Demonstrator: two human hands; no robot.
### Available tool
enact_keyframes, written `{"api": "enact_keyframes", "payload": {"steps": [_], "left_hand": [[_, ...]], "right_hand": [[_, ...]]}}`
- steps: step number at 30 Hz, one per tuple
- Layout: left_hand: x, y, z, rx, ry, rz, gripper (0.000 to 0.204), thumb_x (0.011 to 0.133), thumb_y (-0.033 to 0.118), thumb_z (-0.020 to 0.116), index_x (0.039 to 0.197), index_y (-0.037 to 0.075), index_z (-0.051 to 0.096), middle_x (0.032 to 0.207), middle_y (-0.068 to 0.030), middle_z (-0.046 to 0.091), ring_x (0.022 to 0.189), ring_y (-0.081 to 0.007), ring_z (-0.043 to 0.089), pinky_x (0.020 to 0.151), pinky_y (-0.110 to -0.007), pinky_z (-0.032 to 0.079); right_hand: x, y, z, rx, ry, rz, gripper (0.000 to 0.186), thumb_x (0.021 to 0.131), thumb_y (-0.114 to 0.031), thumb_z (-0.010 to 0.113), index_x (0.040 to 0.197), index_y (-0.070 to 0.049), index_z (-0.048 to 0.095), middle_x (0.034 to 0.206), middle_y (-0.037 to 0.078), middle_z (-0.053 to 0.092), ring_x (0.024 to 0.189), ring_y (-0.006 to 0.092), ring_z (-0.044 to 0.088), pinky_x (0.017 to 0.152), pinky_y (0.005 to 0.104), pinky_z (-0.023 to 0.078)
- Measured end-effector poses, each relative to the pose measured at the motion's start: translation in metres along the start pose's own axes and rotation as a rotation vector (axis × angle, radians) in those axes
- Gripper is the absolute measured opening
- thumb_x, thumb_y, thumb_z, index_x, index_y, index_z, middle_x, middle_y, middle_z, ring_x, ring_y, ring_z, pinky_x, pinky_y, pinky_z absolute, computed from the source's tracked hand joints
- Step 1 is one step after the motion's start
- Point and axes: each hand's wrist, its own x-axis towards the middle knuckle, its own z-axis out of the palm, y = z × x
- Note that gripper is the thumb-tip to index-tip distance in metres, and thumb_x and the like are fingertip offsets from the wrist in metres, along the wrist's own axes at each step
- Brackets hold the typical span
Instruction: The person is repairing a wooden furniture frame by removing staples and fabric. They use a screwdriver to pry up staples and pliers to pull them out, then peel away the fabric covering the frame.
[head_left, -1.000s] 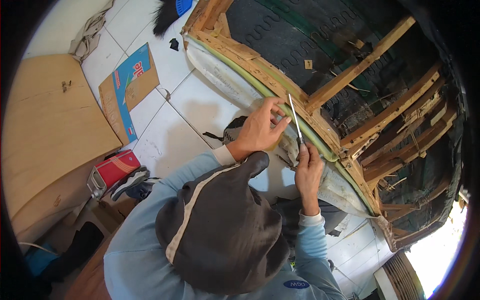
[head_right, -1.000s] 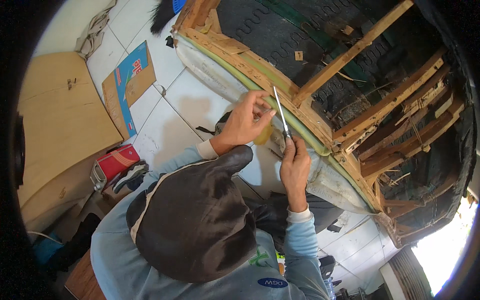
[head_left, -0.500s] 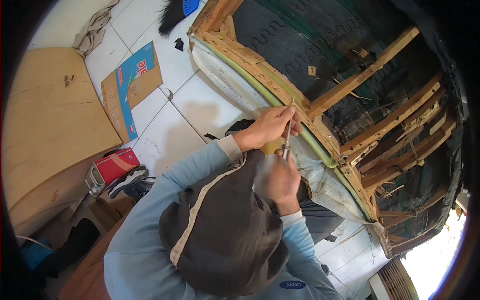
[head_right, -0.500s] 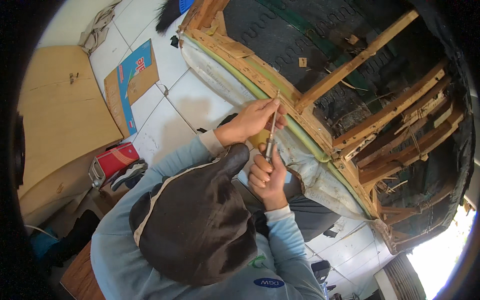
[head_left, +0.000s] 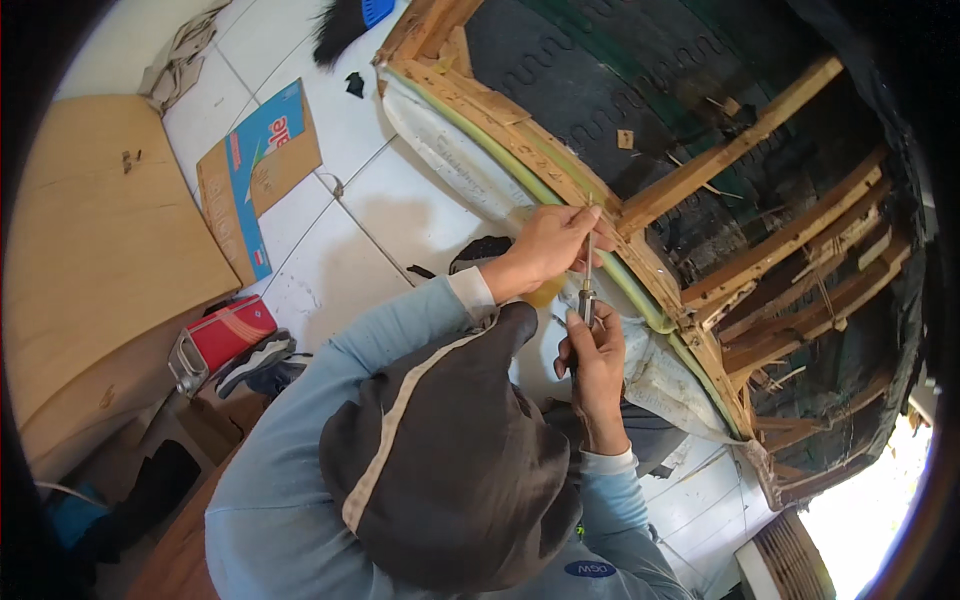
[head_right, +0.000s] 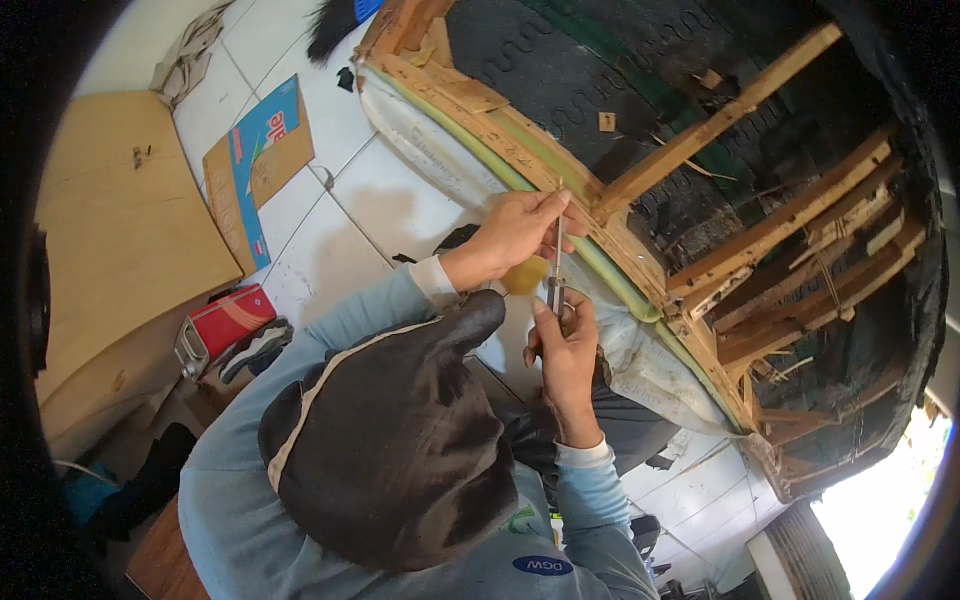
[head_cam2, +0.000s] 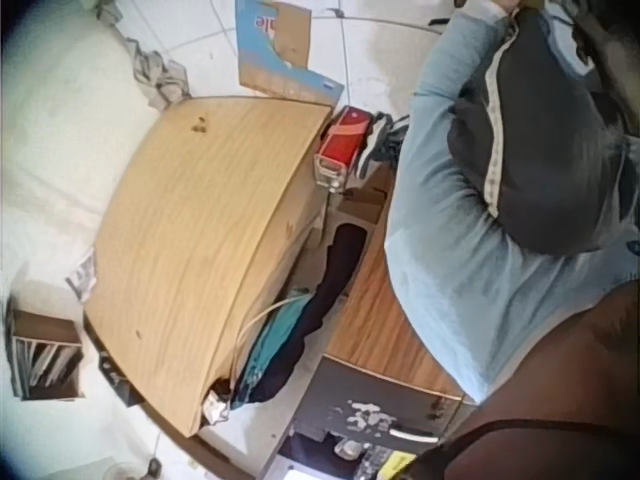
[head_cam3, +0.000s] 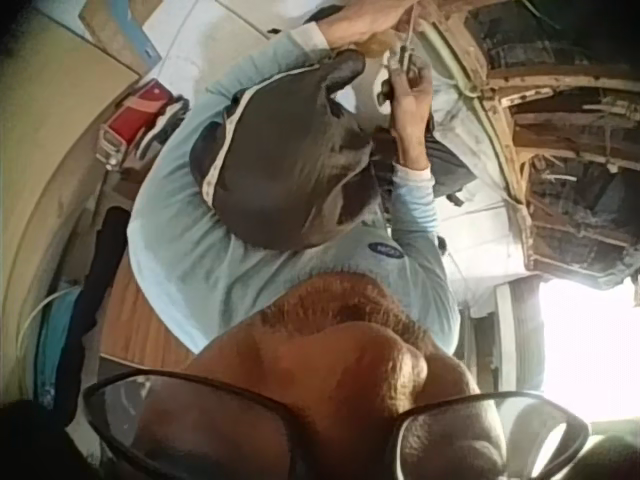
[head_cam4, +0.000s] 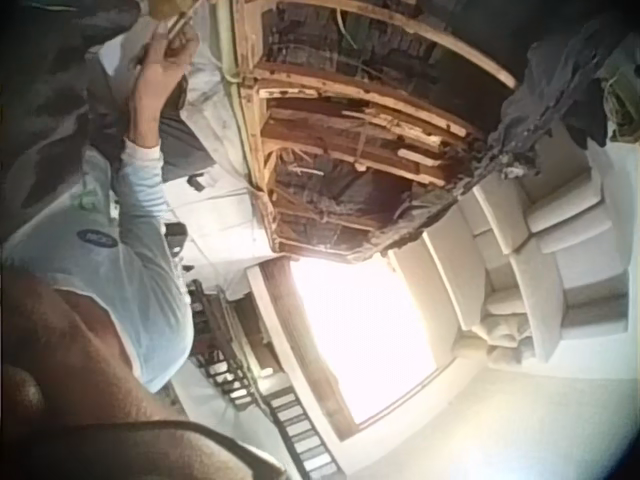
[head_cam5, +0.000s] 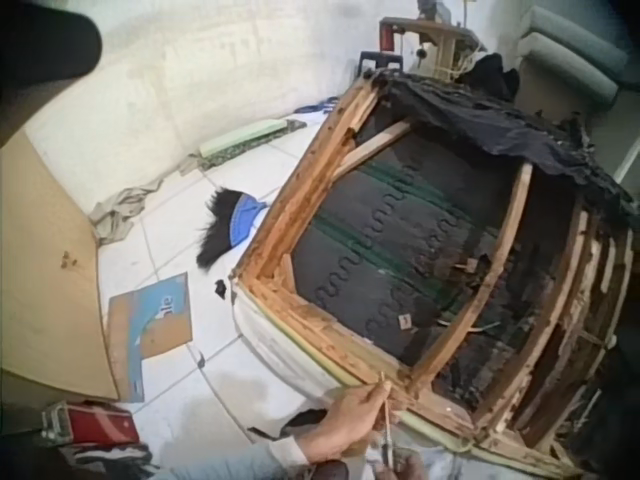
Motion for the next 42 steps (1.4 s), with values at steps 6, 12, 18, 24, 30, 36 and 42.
{"api": "enact_keyframes", "payload": {"steps": [6, 12, 18, 24, 30, 36, 42], "left_hand": [[0.001, -0.004, 0.0, 0.082, 0.027, 0.019, 0.047, 0.114, 0.046, 0.061, 0.111, 0.003, 0.078, 0.1, -0.0051, 0.081, 0.082, -0.0101, 0.074, 0.071, -0.026, 0.058], [0.002, 0.001, -0.003, 0.113, 0.02, 0.092, 0.043, 0.111, 0.044, 0.068, 0.103, 0.003, 0.08, 0.095, -0.0044, 0.08, 0.079, -0.0091, 0.073, 0.069, -0.025, 0.057], [0.003, 0.009, -0.002, 0.073, -0.019, 0.152, 0.041, 0.11, 0.041, 0.07, 0.099, 0.003, 0.079, 0.093, -0.0044, 0.08, 0.079, -0.0094, 0.073, 0.069, -0.024, 0.057], [0.021, 0.06, -0.04, -0.029, 0.166, 0.336, 0.05, 0.114, 0.048, 0.059, 0.114, 0.001, 0.078, 0.104, -0.0078, 0.082, 0.083, -0.0139, 0.074, 0.073, -0.029, 0.059], [0.009, 0.106, -0.069, -0.093, 0.27, 0.496, 0.061, 0.115, 0.058, 0.051, 0.118, 0.002, 0.076, 0.109, -0.0094, 0.08, 0.087, -0.0135, 0.072, 0.072, -0.029, 0.058], [-0.016, 0.033, -0.079, 0.494, 0.221, 0.201, 0.055, 0.111, 0.055, 0.061, 0.113, 0.001, 0.076, 0.104, -0.0079, 0.079, 0.091, -0.0124, 0.073, 0.075, -0.027, 0.059], [-0.013, -0.009, -0.053, 0.227, 0.148, 0.221, 0.042, 0.111, 0.037, 0.069, 0.12, -0.002, 0.078, 0.103, -0.0085, 0.081, 0.095, -0.0136, 0.075, 0.079, -0.029, 0.061]], "right_hand": [[0.007, -0.003, -0.021, -0.067, -0.054, 0.066, 0.04, 0.115, -0.038, 0.059, 0.124, 0.0, 0.065, 0.082, 0.003, 0.065, 0.062, 0.0093, 0.055, 0.051, 0.0234, 0.043], [0.018, 0.017, -0.039, 0.845, -0.425, 0.456, 0.053, 0.12, -0.05, 0.039, 0.138, -0.006, 0.061, 0.07, -0.003, 0.041, 0.048, 0.0094, 0.036, 0.04, 0.0269, 0.029], [0.025, 0.037, -0.036, 0.897, -0.541, 0.357, 0.057, 0.12, -0.053, 0.036, 0.135, -0.005, 0.063, 0.068, -0.002, 0.041, 0.046, 0.0097, 0.036, 0.04, 0.0281, 0.031], [0.003, -0.005, -0.029, -0.125, -0.202, -0.056, 0.051, 0.12, -0.044, 0.045, 0.138, -0.001, 0.064, 0.073, -0.001, 0.052, 0.054, 0.0087, 0.049, 0.048, 0.0256, 0.038], [-0.002, -0.01, -0.019, -0.474, 0.055, -0.314, 0.034, 0.106, -0.015, 0.072, 0.136, 0.001, 0.068, 0.09, 0.009, 0.069, 0.074, 0.0162, 0.066, 0.066, 0.0307, 0.053], [0.026, -0.004, -0.01, -0.894, 0.188, -0.78, 0.043, 0.094, -0.003, 0.077, 0.136, -0.004, 0.072, 0.11, 0.019, 0.07, 0.087, 0.0329, 0.07, 0.078, 0.0428, 0.058], [0.034, 0.008, -0.007, -0.995, 0.262, -0.715, 0.048, 0.094, 0.0, 0.078, 0.141, -0.01, 0.073, 0.113, 0.017, 0.065, 0.102, 0.0327, 0.067, 0.087, 0.0416, 0.057]]}}
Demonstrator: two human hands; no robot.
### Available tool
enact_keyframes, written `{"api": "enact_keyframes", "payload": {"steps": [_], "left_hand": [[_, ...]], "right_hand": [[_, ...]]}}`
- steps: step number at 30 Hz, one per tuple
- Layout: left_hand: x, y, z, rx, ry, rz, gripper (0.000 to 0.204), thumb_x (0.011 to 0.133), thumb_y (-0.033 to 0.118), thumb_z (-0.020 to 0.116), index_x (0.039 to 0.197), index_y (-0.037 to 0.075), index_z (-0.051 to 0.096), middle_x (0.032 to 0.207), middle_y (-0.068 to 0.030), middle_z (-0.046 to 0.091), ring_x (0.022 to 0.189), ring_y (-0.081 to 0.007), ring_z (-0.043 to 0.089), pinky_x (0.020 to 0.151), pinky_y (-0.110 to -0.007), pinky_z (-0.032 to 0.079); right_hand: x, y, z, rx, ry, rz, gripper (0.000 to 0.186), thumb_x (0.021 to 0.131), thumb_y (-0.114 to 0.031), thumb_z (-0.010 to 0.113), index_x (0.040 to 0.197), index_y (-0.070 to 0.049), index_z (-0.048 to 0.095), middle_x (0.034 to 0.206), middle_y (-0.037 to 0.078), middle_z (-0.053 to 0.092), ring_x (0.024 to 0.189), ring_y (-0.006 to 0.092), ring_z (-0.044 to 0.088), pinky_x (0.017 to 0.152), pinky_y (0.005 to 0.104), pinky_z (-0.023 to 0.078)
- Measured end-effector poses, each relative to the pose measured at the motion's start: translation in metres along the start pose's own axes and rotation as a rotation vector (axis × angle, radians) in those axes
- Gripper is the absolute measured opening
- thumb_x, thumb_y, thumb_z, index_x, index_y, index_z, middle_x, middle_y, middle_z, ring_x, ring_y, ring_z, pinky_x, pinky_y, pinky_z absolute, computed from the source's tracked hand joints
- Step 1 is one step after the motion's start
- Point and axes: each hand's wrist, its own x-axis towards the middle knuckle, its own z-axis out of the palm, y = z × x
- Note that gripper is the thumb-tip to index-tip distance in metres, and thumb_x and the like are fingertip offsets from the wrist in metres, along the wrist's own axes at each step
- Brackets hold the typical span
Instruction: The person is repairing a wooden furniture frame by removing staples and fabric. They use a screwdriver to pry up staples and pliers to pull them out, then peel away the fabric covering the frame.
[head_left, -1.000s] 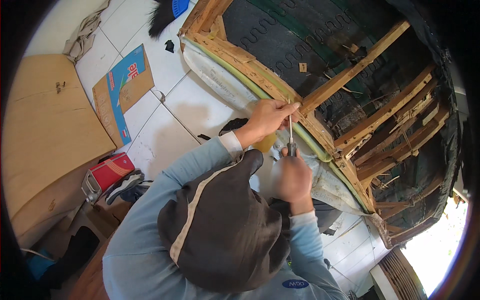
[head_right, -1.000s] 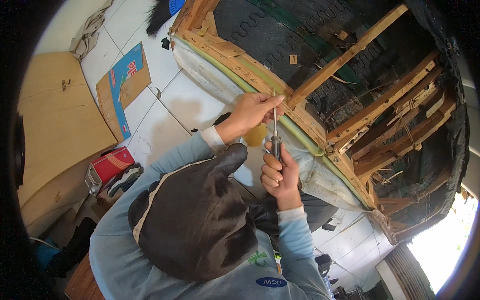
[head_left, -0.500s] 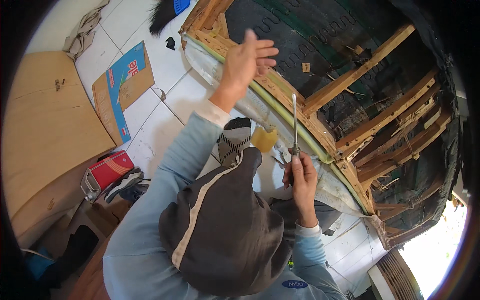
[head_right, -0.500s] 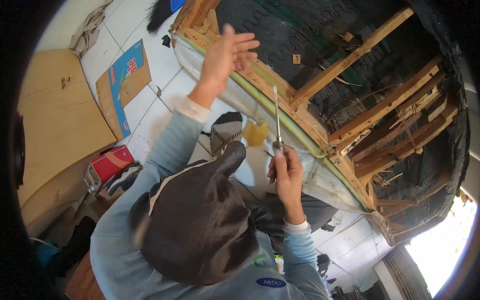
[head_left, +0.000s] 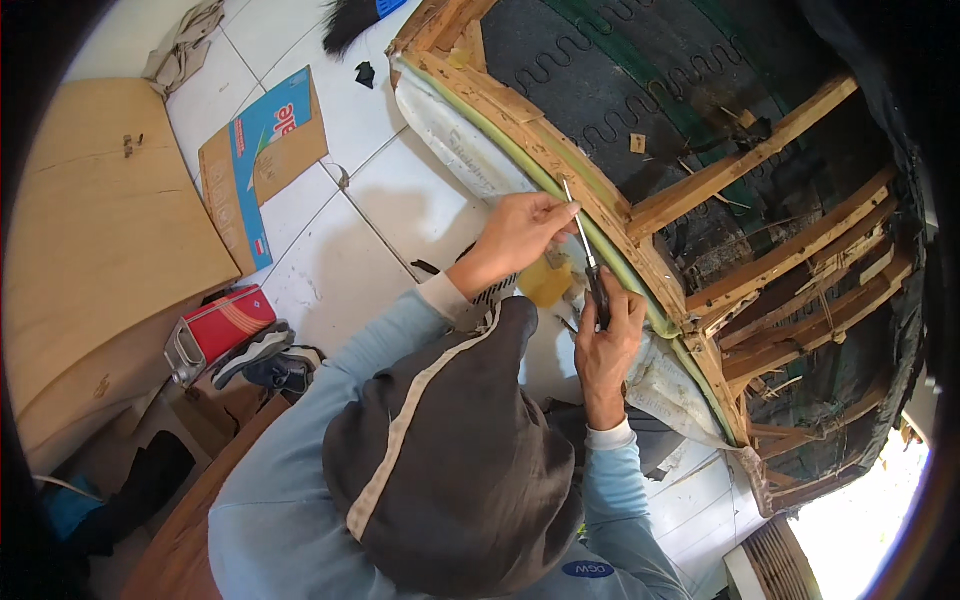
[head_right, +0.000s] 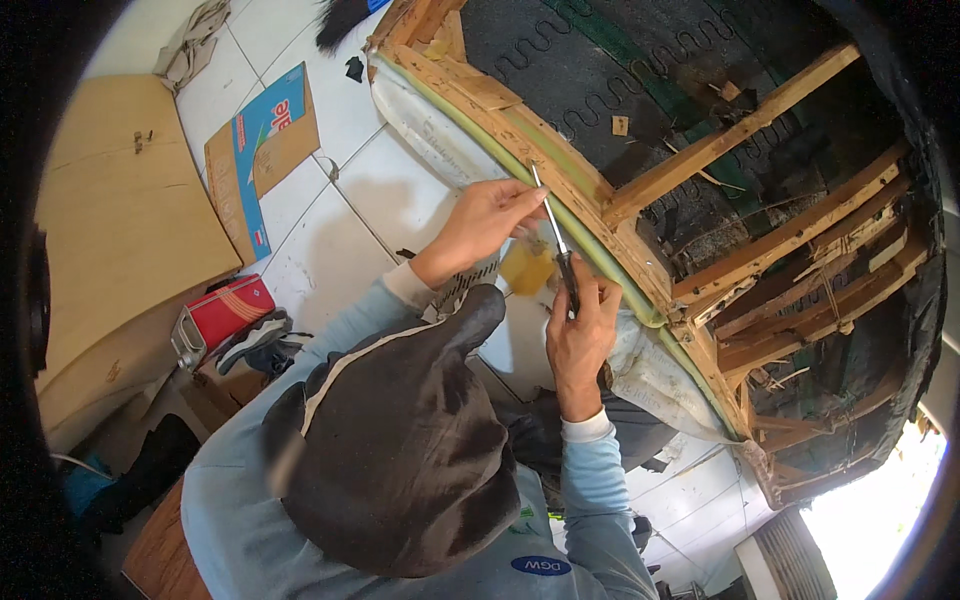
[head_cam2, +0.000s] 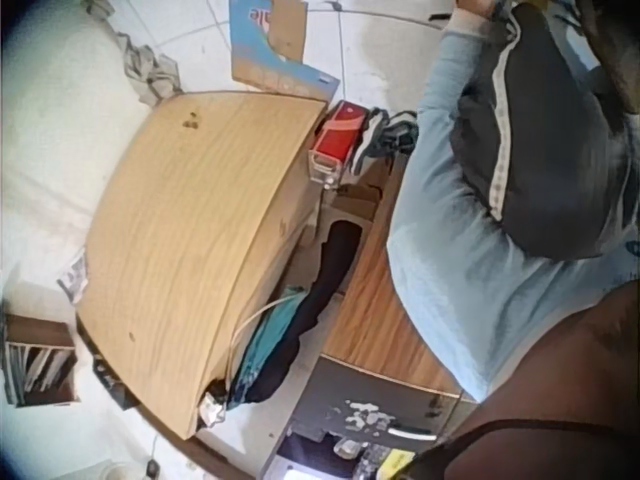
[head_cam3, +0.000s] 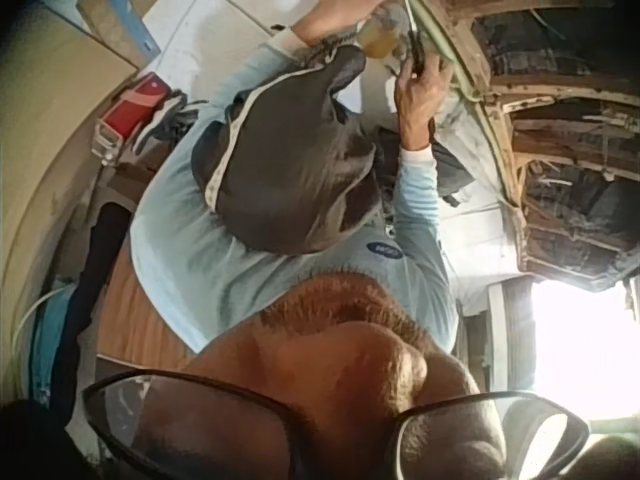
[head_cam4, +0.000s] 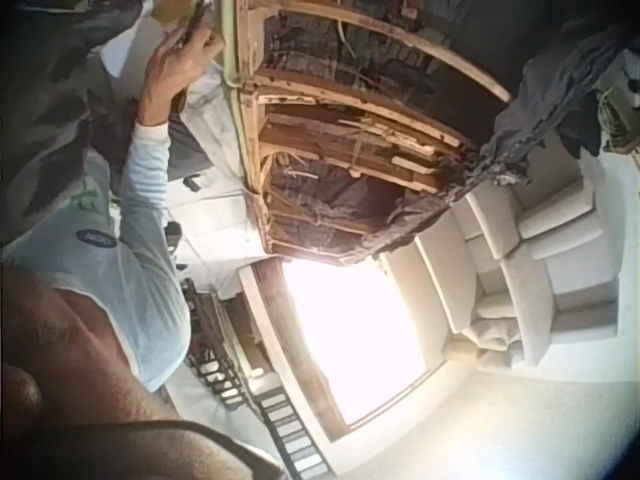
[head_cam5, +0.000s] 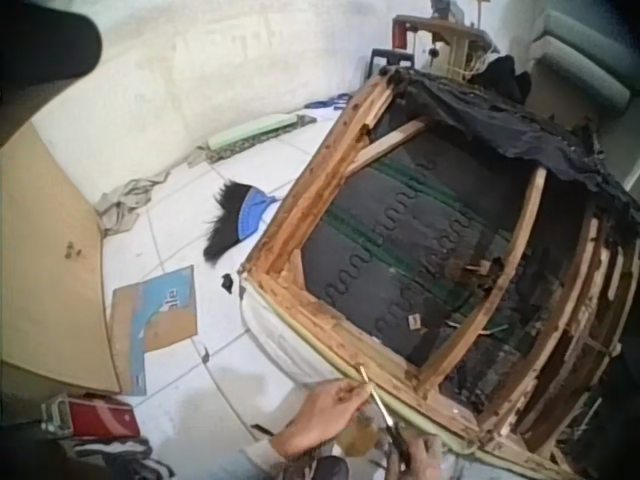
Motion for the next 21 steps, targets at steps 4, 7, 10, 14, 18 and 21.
{"api": "enact_keyframes", "payload": {"steps": [4, 7, 10, 14, 18, 21], "left_hand": [[0.004, 0.004, 0.0, -0.022, 0.015, -0.038, 0.04, 0.111, 0.036, 0.069, 0.12, -0.002, 0.078, 0.104, -0.0089, 0.081, 0.094, -0.0131, 0.075, 0.079, -0.028, 0.061], [0.006, 0.001, 0.001, -0.059, 0.022, -0.053, 0.04, 0.111, 0.036, 0.069, 0.12, -0.002, 0.079, 0.104, -0.0089, 0.081, 0.094, -0.0133, 0.076, 0.08, -0.028, 0.061], [0.005, 0.003, 0.0, -0.077, 0.026, -0.063, 0.041, 0.11, 0.037, 0.07, 0.12, -0.002, 0.079, 0.104, -0.0088, 0.081, 0.094, -0.0135, 0.076, 0.079, -0.028, 0.06], [0.007, 0.004, -0.002, -0.092, 0.03, -0.089, 0.043, 0.11, 0.038, 0.071, 0.121, -0.002, 0.079, 0.104, -0.0081, 0.081, 0.094, -0.0132, 0.076, 0.078, -0.027, 0.059], [0.009, 0.004, -0.001, -0.094, 0.045, -0.095, 0.043, 0.109, 0.04, 0.072, 0.116, -0.002, 0.08, 0.101, -0.007, 0.081, 0.093, -0.0121, 0.075, 0.077, -0.027, 0.058], [0.011, 0.006, 0.0, -0.077, 0.052, -0.085, 0.042, 0.108, 0.041, 0.073, 0.11, -0.001, 0.081, 0.097, -0.0062, 0.08, 0.09, -0.0114, 0.074, 0.075, -0.026, 0.058]], "right_hand": [[-0.001, 0.003, 0.009, -0.109, 0.064, -0.068, 0.048, 0.094, -0.002, 0.08, 0.141, -0.013, 0.073, 0.111, 0.017, 0.064, 0.096, 0.0322, 0.067, 0.083, 0.0432, 0.057], [-0.001, 0.004, 0.014, -0.135, 0.062, -0.046, 0.048, 0.095, -0.004, 0.08, 0.141, -0.013, 0.073, 0.112, 0.017, 0.064, 0.094, 0.0321, 0.067, 0.08, 0.0423, 0.058], [0.0, -0.001, 0.015, -0.024, 0.064, -0.037, 0.047, 0.095, -0.003, 0.08, 0.141, -0.01, 0.072, 0.111, 0.017, 0.065, 0.095, 0.0323, 0.068, 0.081, 0.0418, 0.059], [0.006, 0.002, 0.014, -0.015, 0.072, -0.111, 0.047, 0.096, -0.006, 0.079, 0.142, -0.013, 0.072, 0.107, 0.014, 0.064, 0.087, 0.0316, 0.071, 0.071, 0.0416, 0.06], [0.01, -0.002, 0.006, 0.412, -0.186, 0.306, 0.039, 0.104, -0.013, 0.074, 0.142, -0.005, 0.07, 0.096, 0.013, 0.067, 0.073, 0.0254, 0.07, 0.065, 0.0385, 0.058], [0.012, 0.005, 0.003, 0.721, -0.331, 0.571, 0.041, 0.108, -0.02, 0.07, 0.143, 0.0, 0.066, 0.09, 0.014, 0.069, 0.065, 0.0224, 0.069, 0.063, 0.0381, 0.056]]}}
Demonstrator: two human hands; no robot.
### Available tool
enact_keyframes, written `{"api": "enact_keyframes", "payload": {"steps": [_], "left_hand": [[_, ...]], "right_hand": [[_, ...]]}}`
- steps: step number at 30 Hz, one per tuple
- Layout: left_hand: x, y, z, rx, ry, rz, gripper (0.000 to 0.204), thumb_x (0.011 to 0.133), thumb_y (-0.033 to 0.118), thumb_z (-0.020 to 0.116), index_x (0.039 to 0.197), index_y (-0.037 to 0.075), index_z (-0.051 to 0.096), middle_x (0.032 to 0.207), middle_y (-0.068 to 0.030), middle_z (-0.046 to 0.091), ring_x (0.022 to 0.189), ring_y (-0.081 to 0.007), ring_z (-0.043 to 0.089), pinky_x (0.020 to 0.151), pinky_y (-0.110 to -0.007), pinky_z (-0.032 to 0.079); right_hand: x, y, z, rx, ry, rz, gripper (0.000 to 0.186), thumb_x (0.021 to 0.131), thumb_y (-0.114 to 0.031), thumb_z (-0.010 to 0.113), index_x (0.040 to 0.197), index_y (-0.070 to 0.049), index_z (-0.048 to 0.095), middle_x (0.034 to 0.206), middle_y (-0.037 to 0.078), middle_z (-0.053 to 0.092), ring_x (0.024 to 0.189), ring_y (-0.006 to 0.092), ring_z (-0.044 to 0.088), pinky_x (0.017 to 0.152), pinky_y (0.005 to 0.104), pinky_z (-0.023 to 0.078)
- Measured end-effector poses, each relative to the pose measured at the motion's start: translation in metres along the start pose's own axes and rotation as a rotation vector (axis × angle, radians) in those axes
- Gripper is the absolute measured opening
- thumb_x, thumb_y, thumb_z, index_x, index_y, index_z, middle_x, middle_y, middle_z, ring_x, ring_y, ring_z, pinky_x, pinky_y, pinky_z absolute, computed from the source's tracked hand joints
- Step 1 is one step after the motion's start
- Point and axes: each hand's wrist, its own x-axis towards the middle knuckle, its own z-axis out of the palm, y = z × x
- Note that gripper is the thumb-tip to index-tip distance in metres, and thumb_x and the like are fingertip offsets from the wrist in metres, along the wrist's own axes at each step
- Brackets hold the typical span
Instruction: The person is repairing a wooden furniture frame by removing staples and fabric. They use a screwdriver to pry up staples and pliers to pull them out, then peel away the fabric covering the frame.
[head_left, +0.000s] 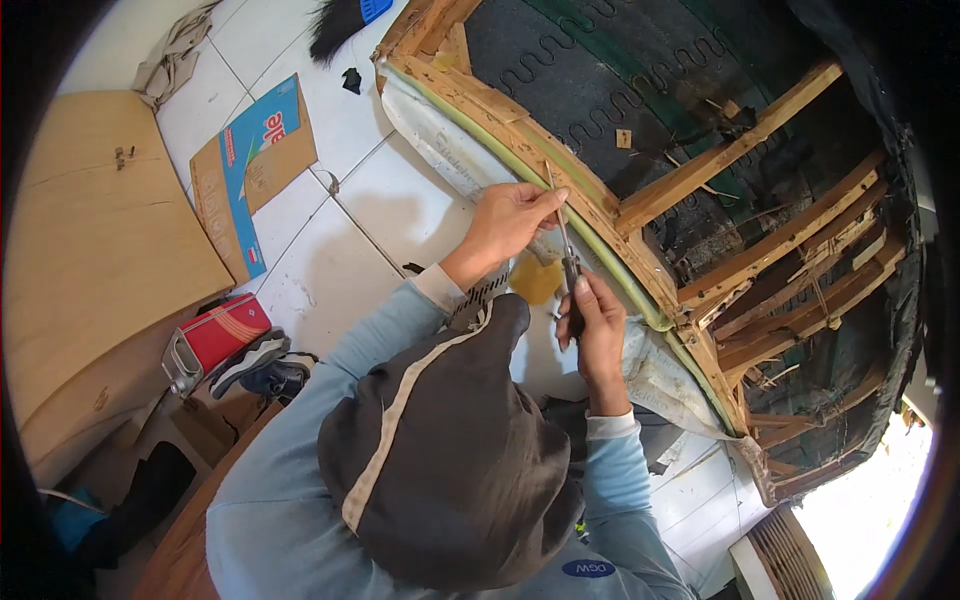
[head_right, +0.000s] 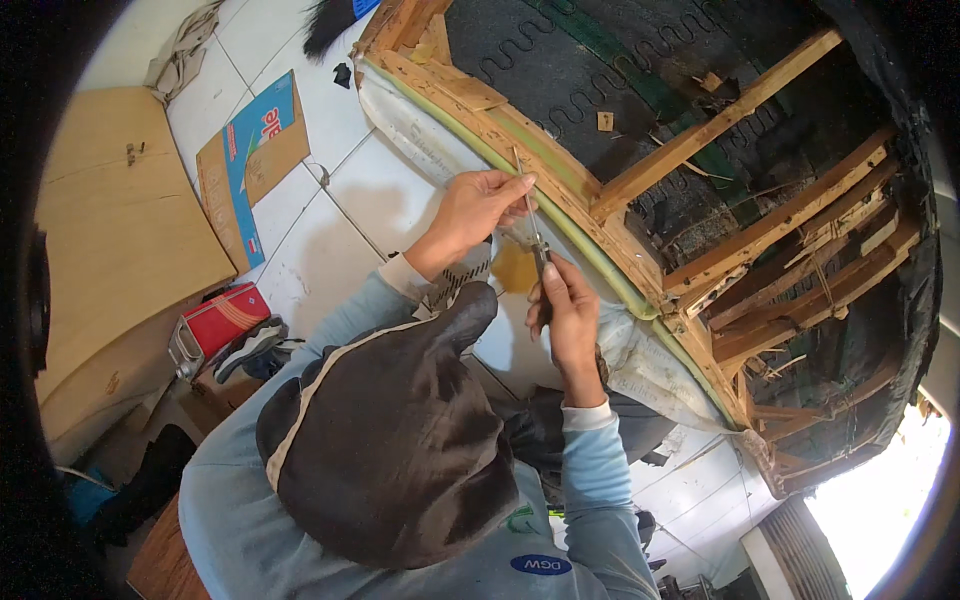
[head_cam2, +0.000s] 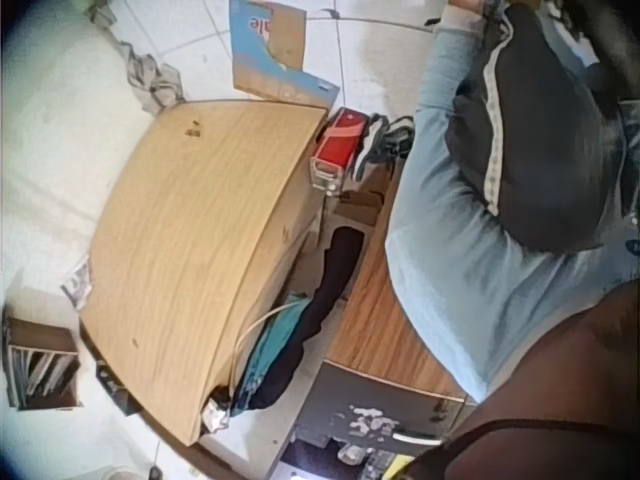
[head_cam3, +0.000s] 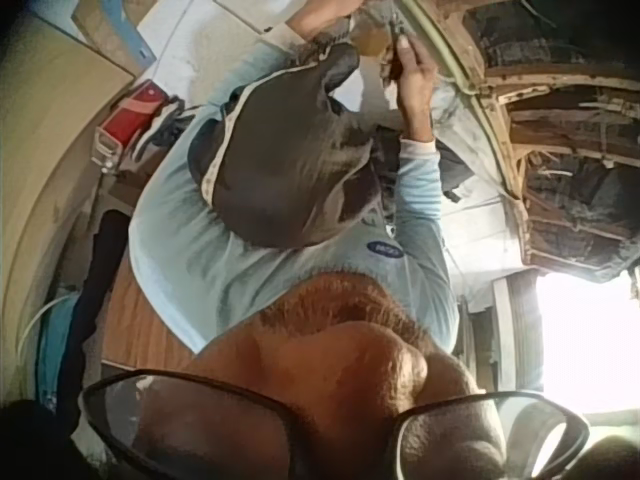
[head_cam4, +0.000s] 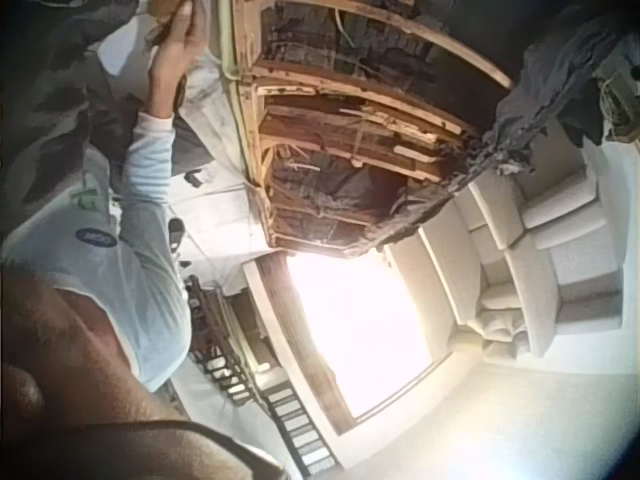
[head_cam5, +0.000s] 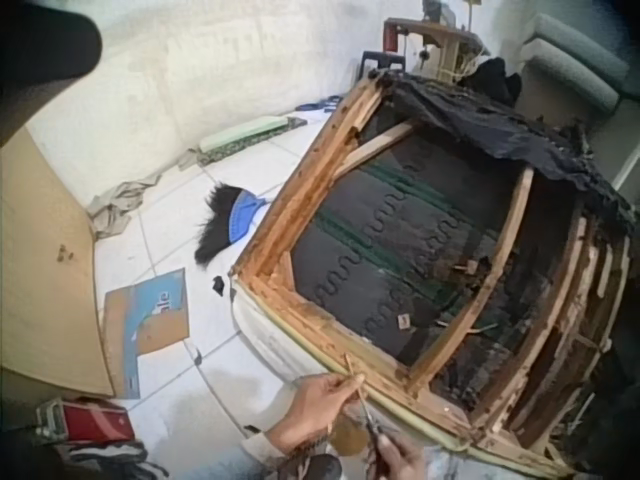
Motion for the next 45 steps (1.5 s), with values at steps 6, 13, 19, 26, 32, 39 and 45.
{"api": "enact_keyframes", "payload": {"steps": [6, 13, 19, 26, 32, 39, 45], "left_hand": [[0.001, 0.003, 0.007, -0.015, 0.039, 0.021, 0.044, 0.105, 0.043, 0.077, 0.105, -0.002, 0.081, 0.092, -0.0061, 0.08, 0.083, -0.0106, 0.073, 0.071, -0.024, 0.056], [-0.002, 0.011, 0.002, 0.016, 0.058, 0.02, 0.046, 0.103, 0.044, 0.079, 0.102, -0.002, 0.081, 0.092, -0.0056, 0.08, 0.078, -0.009, 0.069, 0.068, -0.023, 0.054], [0.007, 0.03, 0.006, -0.024, -0.014, 0.097, 0.041, 0.107, 0.041, 0.074, 0.103, 0.001, 0.082, 0.093, -0.0047, 0.08, 0.079, -0.0086, 0.067, 0.069, -0.025, 0.052], [0.02, 0.071, -0.04, -0.27, 0.285, 0.298, 0.048, 0.113, 0.045, 0.062, 0.116, 0.0, 0.08, 0.102, -0.0069, 0.081, 0.086, -0.0117, 0.071, 0.075, -0.027, 0.054], [0.004, 0.028, -0.022, 0.462, 0.225, 0.534, 0.039, 0.11, 0.035, 0.067, 0.128, 0.001, 0.075, 0.108, -0.0152, 0.079, 0.091, -0.0257, 0.075, 0.083, -0.038, 0.059], [-0.03, -0.005, 0.004, 0.742, 0.316, 0.756, 0.052, 0.099, 0.018, 0.074, 0.149, 0.008, 0.064, 0.12, -0.0169, 0.066, 0.11, -0.0404, 0.067, 0.092, -0.048, 0.057], [-0.029, -0.006, 0.006, 0.385, 0.258, 0.557, 0.04, 0.105, 0.024, 0.074, 0.135, -0.001, 0.068, 0.113, -0.0161, 0.073, 0.095, -0.0289, 0.074, 0.08, -0.041, 0.06]], "right_hand": [[0.013, 0.002, 0.017, -0.835, 0.465, -0.809, 0.033, 0.113, -0.032, 0.063, 0.117, 0.001, 0.066, 0.075, 0.01, 0.065, 0.061, 0.0211, 0.065, 0.058, 0.0403, 0.053], [0.0, -0.032, 0.01, 0.434, -0.243, 0.348, 0.043, 0.119, -0.046, 0.048, 0.116, -0.007, 0.063, 0.071, -0.001, 0.052, 0.048, 0.0094, 0.042, 0.041, 0.0272, 0.032], [0.005, -0.011, 0.034, 1.322, -0.609, 0.516, 0.046, 0.119, -0.05, 0.041, 0.118, -0.009, 0.063, 0.069, -0.003, 0.039, 0.046, 0.0096, 0.033, 0.037, 0.0255, 0.028], [-0.026, 0.003, 0.005, -0.168, 0.058, -0.231, 0.028, 0.109, -0.02, 0.066, 0.127, 0.002, 0.069, 0.078, 0.006, 0.064, 0.066, 0.0167, 0.063, 0.061, 0.0331, 0.052], [-0.022, -0.001, -0.025, -0.697, 0.323, -0.541, 0.039, 0.093, -0.004, 0.079, 0.132, -0.004, 0.073, 0.112, 0.021, 0.071, 0.095, 0.0408, 0.072, 0.082, 0.0465, 0.059], [-0.018, 0.0, -0.004, -0.86, 0.44, -0.666, 0.041, 0.093, -0.003, 0.079, 0.134, -0.008, 0.073, 0.119, 0.018, 0.07, 0.099, 0.0403, 0.073, 0.082, 0.0472, 0.059], [-0.018, -0.021, -0.015, -0.876, 0.403, -0.643, 0.042, 0.093, -0.005, 0.078, 0.134, -0.012, 0.074, 0.116, 0.015, 0.07, 0.098, 0.0389, 0.074, 0.079, 0.0474, 0.061]]}}
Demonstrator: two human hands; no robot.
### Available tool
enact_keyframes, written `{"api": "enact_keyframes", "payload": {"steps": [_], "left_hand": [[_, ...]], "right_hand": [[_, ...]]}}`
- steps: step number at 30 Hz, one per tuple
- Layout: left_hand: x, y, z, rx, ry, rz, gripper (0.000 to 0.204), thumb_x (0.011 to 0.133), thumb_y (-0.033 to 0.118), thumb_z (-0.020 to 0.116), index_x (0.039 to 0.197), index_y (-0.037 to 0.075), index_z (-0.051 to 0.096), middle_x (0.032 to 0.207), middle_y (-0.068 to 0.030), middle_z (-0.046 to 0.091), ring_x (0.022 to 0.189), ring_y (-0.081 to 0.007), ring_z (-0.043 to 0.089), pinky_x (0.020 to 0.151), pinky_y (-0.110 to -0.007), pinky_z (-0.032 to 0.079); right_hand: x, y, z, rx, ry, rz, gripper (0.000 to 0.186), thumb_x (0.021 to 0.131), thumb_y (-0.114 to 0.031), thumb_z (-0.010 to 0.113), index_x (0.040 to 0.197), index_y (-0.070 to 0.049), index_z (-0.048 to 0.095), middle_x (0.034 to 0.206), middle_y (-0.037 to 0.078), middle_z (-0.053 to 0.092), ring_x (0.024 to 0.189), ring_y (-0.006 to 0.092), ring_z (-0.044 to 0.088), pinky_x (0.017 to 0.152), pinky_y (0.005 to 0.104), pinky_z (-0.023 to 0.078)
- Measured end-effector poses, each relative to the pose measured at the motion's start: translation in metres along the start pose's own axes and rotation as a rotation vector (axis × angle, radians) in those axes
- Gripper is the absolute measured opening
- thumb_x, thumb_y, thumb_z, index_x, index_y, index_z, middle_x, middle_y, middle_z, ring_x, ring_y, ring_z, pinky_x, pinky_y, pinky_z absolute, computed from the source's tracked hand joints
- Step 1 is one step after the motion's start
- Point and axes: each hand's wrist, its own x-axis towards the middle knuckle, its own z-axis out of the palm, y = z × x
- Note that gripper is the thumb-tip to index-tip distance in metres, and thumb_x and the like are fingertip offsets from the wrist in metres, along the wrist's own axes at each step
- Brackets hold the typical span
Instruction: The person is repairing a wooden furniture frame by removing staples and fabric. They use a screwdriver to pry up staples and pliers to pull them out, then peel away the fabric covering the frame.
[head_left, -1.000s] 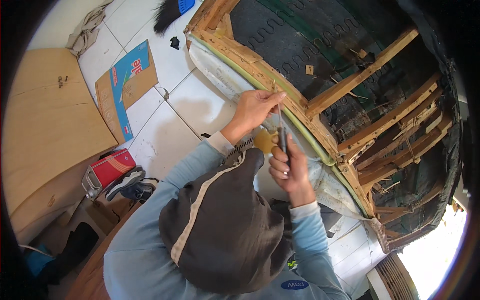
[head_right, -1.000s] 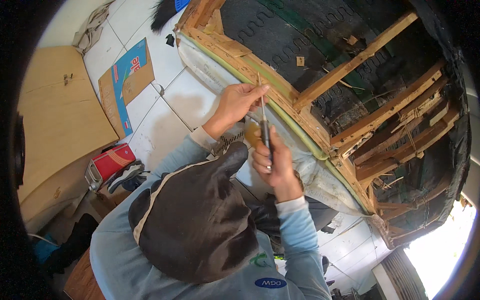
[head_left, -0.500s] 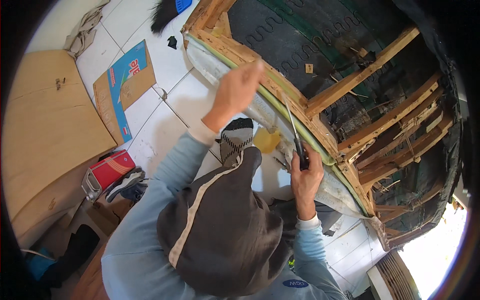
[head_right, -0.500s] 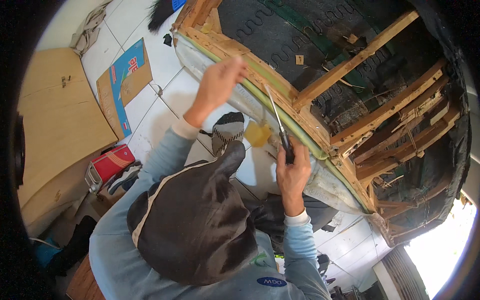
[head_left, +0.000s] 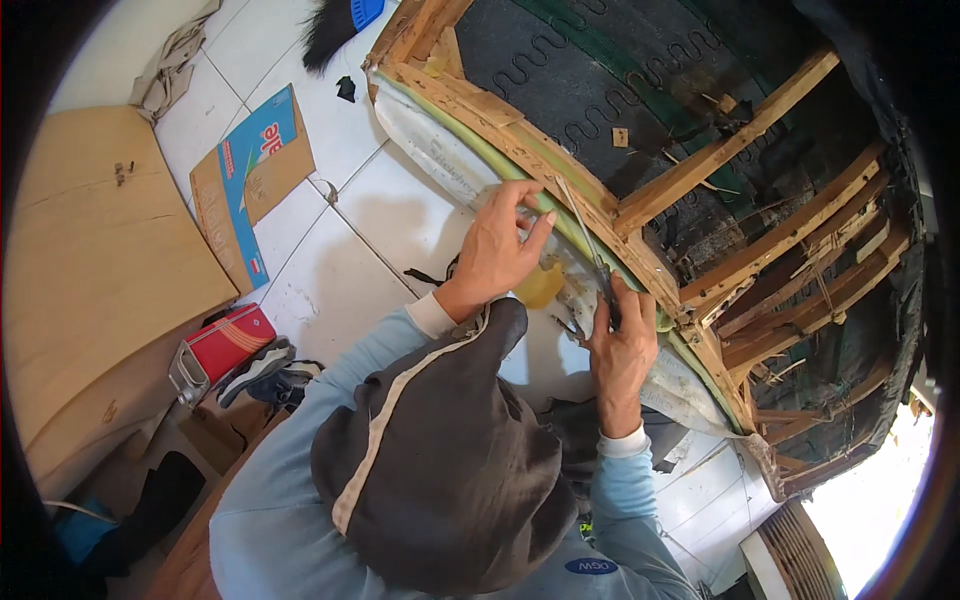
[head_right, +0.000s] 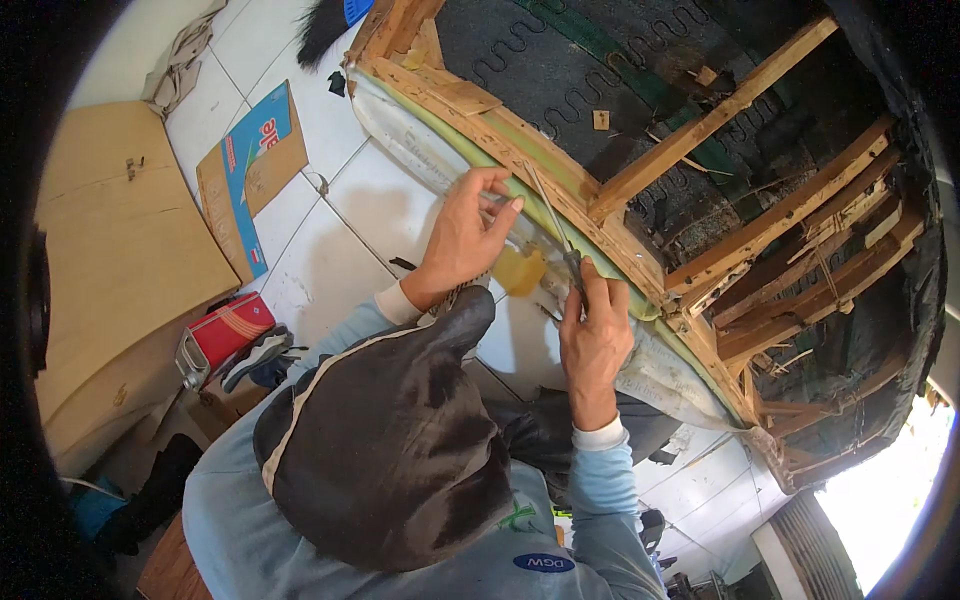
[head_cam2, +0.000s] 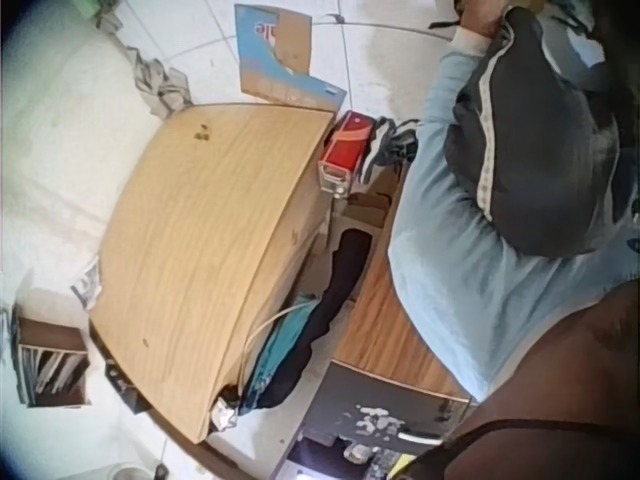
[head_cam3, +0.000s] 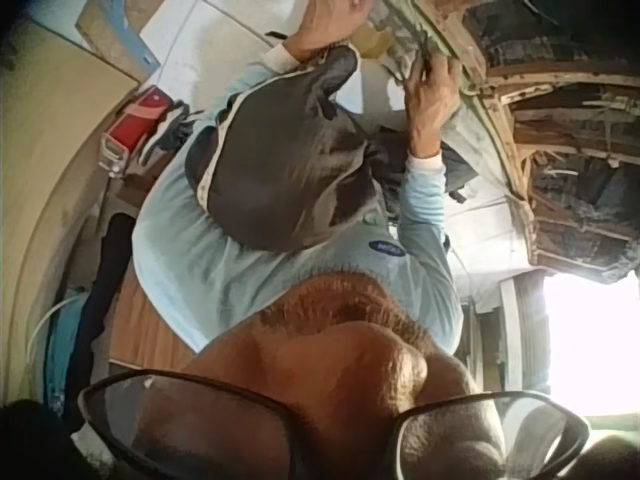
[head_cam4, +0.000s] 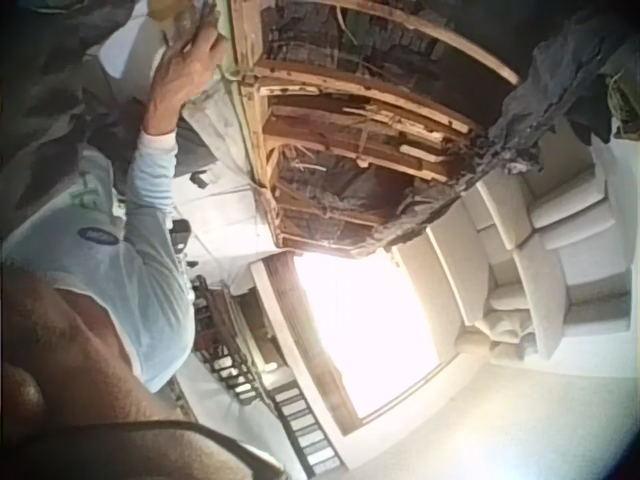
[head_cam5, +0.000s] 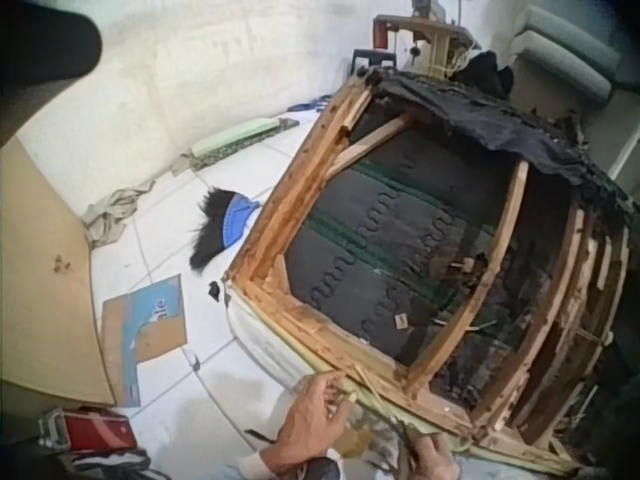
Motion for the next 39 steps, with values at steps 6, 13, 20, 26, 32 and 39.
{"api": "enact_keyframes", "payload": {"steps": [6, 13, 20, 26, 32, 39], "left_hand": [[0.01, -0.005, 0.014, -0.252, -0.249, -0.341, 0.04, 0.109, 0.034, 0.073, 0.122, -0.004, 0.074, 0.096, -0.0072, 0.08, 0.084, -0.0116, 0.071, 0.074, -0.03, 0.057], [0.024, -0.007, 0.01, -0.283, -0.321, -0.449, 0.048, 0.108, 0.044, 0.072, 0.117, -0.001, 0.081, 0.102, -0.0075, 0.083, 0.085, -0.0109, 0.073, 0.074, -0.026, 0.056], [0.035, 0.005, 0.02, -0.441, -0.343, -0.54, 0.047, 0.107, 0.045, 0.074, 0.116, 0.0, 0.081, 0.104, -0.0066, 0.083, 0.09, -0.0107, 0.074, 0.075, -0.024, 0.053], [0.039, 0.007, 0.022, -0.455, -0.35, -0.59, 0.045, 0.106, 0.044, 0.074, 0.117, 0.0, 0.081, 0.105, -0.007, 0.083, 0.09, -0.0108, 0.073, 0.077, -0.025, 0.053], [0.037, 0.003, 0.022, -0.472, -0.325, -0.57, 0.046, 0.106, 0.045, 0.075, 0.113, 0.0, 0.082, 0.103, -0.0078, 0.083, 0.088, -0.0106, 0.073, 0.076, -0.025, 0.054], [0.032, 0.006, 0.022, -0.437, -0.269, -0.523, 0.043, 0.106, 0.037, 0.075, 0.111, -0.005, 0.082, 0.094, -0.0082, 0.082, 0.08, -0.0106, 0.072, 0.074, -0.027, 0.057]], "right_hand": [[-0.001, 0.004, -0.01, -0.017, -0.049, 0.028, 0.041, 0.093, -0.005, 0.079, 0.133, -0.012, 0.075, 0.109, 0.012, 0.069, 0.092, 0.0367, 0.073, 0.077, 0.0462, 0.06], [0.019, 0.001, -0.023, -0.018, -0.055, -0.008, 0.032, 0.094, -0.001, 0.078, 0.125, -0.005, 0.076, 0.108, 0.017, 0.069, 0.098, 0.039, 0.072, 0.086, 0.0446, 0.058], [0.044, 0.02, -0.037, -0.101, -0.071, -0.127, 0.028, 0.094, -0.003, 0.078, 0.121, -0.011, 0.079, 0.101, 0.011, 0.068, 0.089, 0.0339, 0.073, 0.075, 0.0444, 0.058], [0.079, 0.029, -0.06, -0.066, -0.173, -0.216, 0.029, 0.094, -0.008, 0.079, 0.122, -0.014, 0.079, 0.101, 0.01, 0.068, 0.088, 0.0336, 0.073, 0.073, 0.0429, 0.057], [0.065, 0.031, -0.05, -0.07, -0.171, -0.21, 0.025, 0.097, -0.012, 0.078, 0.122, -0.01, 0.078, 0.103, 0.013, 0.072, 0.089, 0.0379, 0.073, 0.076, 0.046, 0.058], [0.026, 0.018, -0.022, 0.295, -0.354, 0.174, 0.025, 0.108, -0.018, 0.069, 0.124, 0.0, 0.074, 0.073, 0.016, 0.071, 0.066, 0.0277, 0.072, 0.067, 0.0421, 0.055]]}}
